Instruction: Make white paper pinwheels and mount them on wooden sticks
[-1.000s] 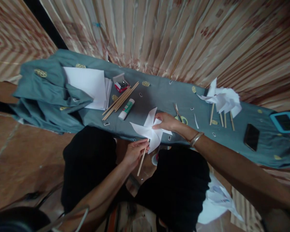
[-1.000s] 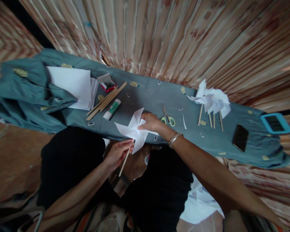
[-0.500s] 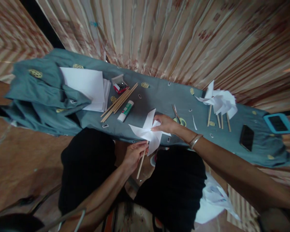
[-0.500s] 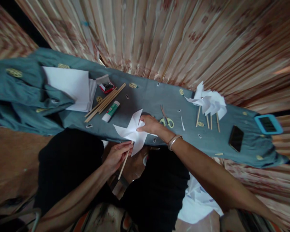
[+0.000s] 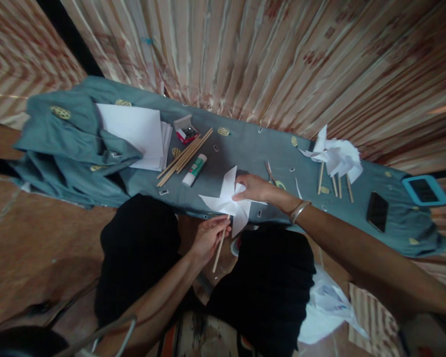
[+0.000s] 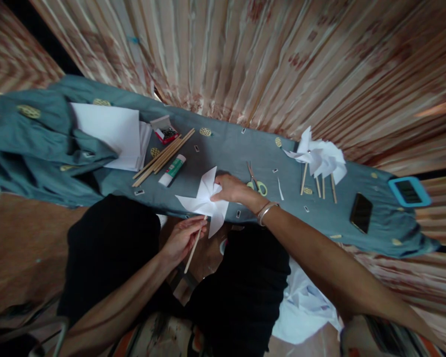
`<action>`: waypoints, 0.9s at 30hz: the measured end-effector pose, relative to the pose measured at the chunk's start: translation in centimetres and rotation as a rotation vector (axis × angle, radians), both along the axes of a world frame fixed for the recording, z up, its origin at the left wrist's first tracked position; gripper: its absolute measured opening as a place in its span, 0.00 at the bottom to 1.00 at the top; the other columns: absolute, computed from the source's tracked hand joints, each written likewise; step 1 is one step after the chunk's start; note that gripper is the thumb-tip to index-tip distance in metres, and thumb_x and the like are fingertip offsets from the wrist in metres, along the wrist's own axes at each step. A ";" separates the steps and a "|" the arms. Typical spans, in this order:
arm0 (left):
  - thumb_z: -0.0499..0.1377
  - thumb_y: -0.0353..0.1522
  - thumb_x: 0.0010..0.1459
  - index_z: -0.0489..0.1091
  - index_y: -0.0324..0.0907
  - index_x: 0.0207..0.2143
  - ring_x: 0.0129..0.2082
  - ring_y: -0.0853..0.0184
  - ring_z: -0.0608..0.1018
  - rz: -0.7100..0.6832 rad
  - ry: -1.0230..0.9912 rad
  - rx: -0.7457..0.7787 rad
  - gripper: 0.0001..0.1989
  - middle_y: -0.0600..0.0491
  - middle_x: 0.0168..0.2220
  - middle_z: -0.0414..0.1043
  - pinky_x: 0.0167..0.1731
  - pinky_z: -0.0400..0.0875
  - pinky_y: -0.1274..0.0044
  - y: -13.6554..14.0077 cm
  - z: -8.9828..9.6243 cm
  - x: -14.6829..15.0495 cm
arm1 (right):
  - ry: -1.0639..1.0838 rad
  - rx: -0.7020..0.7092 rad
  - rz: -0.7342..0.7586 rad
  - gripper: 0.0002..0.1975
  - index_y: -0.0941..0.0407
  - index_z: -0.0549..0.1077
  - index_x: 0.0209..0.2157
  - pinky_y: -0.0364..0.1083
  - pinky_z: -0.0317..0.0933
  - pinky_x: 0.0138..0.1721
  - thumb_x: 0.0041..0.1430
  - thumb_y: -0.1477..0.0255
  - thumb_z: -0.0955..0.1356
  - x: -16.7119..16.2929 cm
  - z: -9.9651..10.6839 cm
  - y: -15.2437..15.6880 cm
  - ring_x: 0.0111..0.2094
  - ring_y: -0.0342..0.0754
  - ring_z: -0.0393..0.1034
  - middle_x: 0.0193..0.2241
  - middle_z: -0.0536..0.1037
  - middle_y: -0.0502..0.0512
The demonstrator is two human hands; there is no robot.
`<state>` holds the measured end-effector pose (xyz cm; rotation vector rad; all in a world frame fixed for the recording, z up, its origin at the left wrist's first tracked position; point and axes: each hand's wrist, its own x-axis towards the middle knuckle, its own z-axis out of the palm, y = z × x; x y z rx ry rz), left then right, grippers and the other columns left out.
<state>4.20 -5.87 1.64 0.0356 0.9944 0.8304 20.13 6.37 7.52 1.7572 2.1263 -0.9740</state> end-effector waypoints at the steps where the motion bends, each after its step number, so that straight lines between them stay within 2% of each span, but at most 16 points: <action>1: 0.71 0.22 0.42 0.78 0.35 0.29 0.21 0.75 0.75 0.003 0.005 -0.009 0.08 0.52 0.22 0.77 0.24 0.69 0.84 0.0 0.0 0.0 | -0.043 0.018 0.037 0.13 0.58 0.78 0.37 0.43 0.61 0.34 0.48 0.70 0.75 -0.2 0.2 0.1 0.38 0.52 0.75 0.37 0.81 0.57; 6: 0.70 0.21 0.42 0.77 0.35 0.28 0.21 0.74 0.76 0.016 -0.004 -0.041 0.08 0.52 0.24 0.77 0.25 0.70 0.83 0.0 0.0 0.1 | -0.150 0.043 0.144 0.13 0.57 0.78 0.35 0.44 0.58 0.30 0.48 0.66 0.75 -0.3 0.7 0.6 0.34 0.50 0.74 0.34 0.80 0.57; 10: 0.72 0.25 0.42 0.77 0.34 0.29 0.20 0.75 0.76 -0.027 -0.012 -0.021 0.10 0.53 0.25 0.77 0.22 0.68 0.83 -0.3 -0.1 0.0 | -0.149 0.025 0.177 0.14 0.57 0.77 0.33 0.44 0.55 0.28 0.47 0.64 0.76 0.0 0.9 1.1 0.30 0.47 0.71 0.31 0.79 0.55; 14: 0.72 0.35 0.44 0.76 0.33 0.29 0.13 0.78 0.68 -0.132 -0.031 0.016 0.15 0.54 0.21 0.73 0.13 0.56 0.84 -0.8 -0.1 -0.1 | -0.156 0.000 0.261 0.14 0.58 0.76 0.32 0.44 0.52 0.27 0.48 0.63 0.76 0.0 0.9 1.7 0.28 0.45 0.67 0.28 0.77 0.52; 18: 0.70 0.40 0.46 0.72 0.34 0.26 0.09 0.82 0.56 -0.188 -0.113 0.045 0.17 0.60 0.14 0.63 0.13 0.41 0.84 -1.1 0.0 -0.1 | -0.164 -0.042 0.298 0.13 0.57 0.75 0.30 0.44 0.51 0.27 0.49 0.63 0.75 -0.1 1.0 2.0 0.26 0.45 0.66 0.26 0.76 0.50; 22: 0.69 0.41 0.46 0.70 0.36 0.26 0.10 0.83 0.53 -0.191 -0.130 0.027 0.17 0.62 0.14 0.60 0.13 0.38 0.83 -1.1 -0.1 0.1 | -0.136 -0.073 0.269 0.11 0.55 0.73 0.26 0.44 0.52 0.27 0.49 0.66 0.75 -0.3 1.2 2.2 0.26 0.45 0.65 0.24 0.73 0.49; 27: 0.68 0.44 0.46 0.70 0.36 0.26 0.11 0.83 0.52 -0.207 -0.089 0.019 0.20 0.62 0.15 0.58 0.14 0.37 0.82 -1.2 -0.5 0.3 | -0.123 -0.106 0.282 0.14 0.55 0.69 0.22 0.44 0.50 0.26 0.49 0.65 0.75 -0.3 0.8 2.5 0.23 0.43 0.61 0.20 0.67 0.47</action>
